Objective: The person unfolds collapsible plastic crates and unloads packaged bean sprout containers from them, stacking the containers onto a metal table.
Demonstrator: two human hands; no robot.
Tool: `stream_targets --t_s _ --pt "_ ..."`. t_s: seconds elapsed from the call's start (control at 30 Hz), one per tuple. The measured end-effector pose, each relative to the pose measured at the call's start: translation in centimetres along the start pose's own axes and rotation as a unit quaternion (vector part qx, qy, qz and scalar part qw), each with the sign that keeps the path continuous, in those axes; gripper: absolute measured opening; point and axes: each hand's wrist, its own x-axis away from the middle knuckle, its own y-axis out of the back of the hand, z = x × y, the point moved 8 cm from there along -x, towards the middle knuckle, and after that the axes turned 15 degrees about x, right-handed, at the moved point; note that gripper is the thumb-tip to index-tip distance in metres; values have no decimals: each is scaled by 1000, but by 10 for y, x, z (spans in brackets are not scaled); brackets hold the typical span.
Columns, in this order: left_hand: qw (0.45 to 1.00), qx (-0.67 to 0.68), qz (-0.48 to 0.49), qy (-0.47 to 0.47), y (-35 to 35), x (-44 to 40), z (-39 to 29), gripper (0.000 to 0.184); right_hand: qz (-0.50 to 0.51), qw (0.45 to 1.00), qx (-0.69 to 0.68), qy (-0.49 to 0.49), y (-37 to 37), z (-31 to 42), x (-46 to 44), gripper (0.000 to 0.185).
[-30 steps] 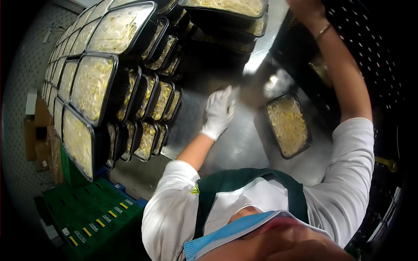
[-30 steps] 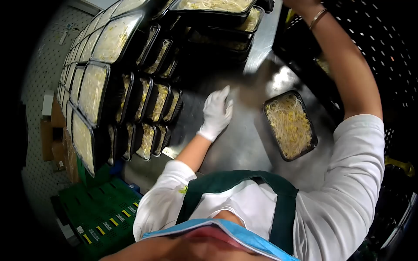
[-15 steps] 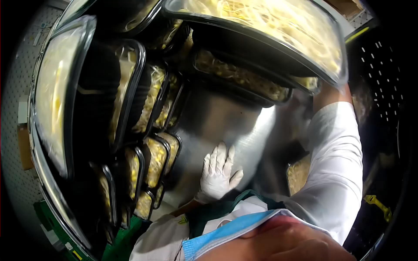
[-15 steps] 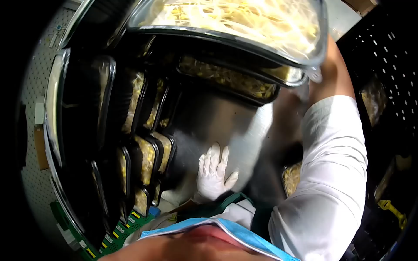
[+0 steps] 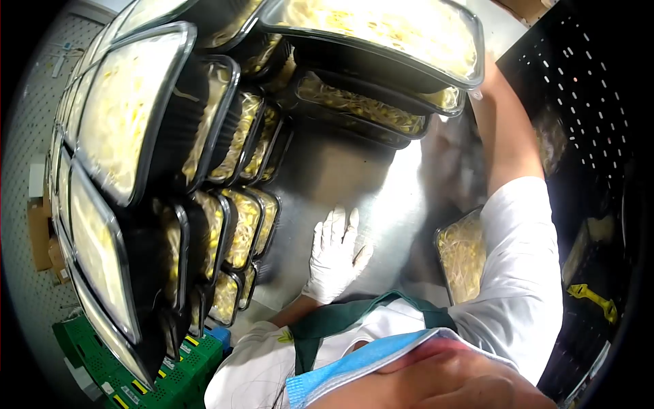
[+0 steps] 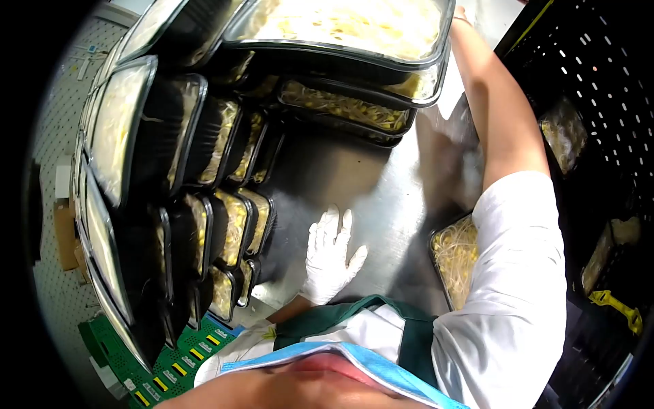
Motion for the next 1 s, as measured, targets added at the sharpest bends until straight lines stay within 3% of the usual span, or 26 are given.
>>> stream_targets --t_s 0.1,0.2,0.37,0.4,0.43,0.47,0.5,0.53,0.57,0.6,0.63,0.67,0.7,0.73,0.8,0.87,0.93,0.97,1.0 --pt "1000 7 -4 -5 -4 4 1 58 -67 991 -116 -24 62 -5 -12 22" --pt "1000 13 -18 -6 -1 8 1 58 -119 946 -301 -23 145 -13 -5 25" --pt "994 89 -68 10 10 14 2 49 -28 753 -657 -6 252 -30 104 29" --pt "968 235 -85 1 17 8 0 47 13 712 -702 -11 255 -26 135 30" --pt "919 363 -145 -55 28 -4 -8 46 54 675 -736 -18 255 -17 166 31" --pt "862 475 -138 -110 58 -16 -34 43 94 642 -761 -30 249 -7 196 32" --pt "722 686 -47 -77 68 -24 -54 45 135 608 -781 -46 238 5 227 32" --pt "655 749 26 -95 83 -23 -73 46 169 582 -793 -59 229 19 256 33" --pt "681 729 26 -60 110 -17 -96 45 193 567 -798 -70 225 29 282 34" --pt "706 707 26 -23 127 -7 -112 44 204 563 -797 -79 226 31 303 35" --pt "700 711 9 -64 121 0 -113 32 197 582 -784 -87 231 24 318 36" --pt "696 709 -8 -110 115 3 -116 22 148 636 -752 -83 249 7 321 37" --pt "783 612 -43 -106 119 5 -120 19 80 709 -697 -72 270 -10 322 38" --pt "780 614 -67 -97 119 1 -126 19 -43 809 -584 -56 298 -32 320 40" --pt "774 618 -116 -78 118 -6 -136 28 -164 863 -464 118 352 -4 355 56" --pt "662 747 -67 5 91 -32 -140 21 -224 894 -293 253 374 52 389 80" --pt "678 724 -98 -75 127 -45 -166 31 -239 943 -41 230 351 73 380 79" --pt "670 703 -163 -174 156 -48 -183 27 -337 914 -1 225 348 66 367 68" --pt "611 739 -166 -231 161 -61 -188 26 -406 885 -22 226 359 59 351 50"
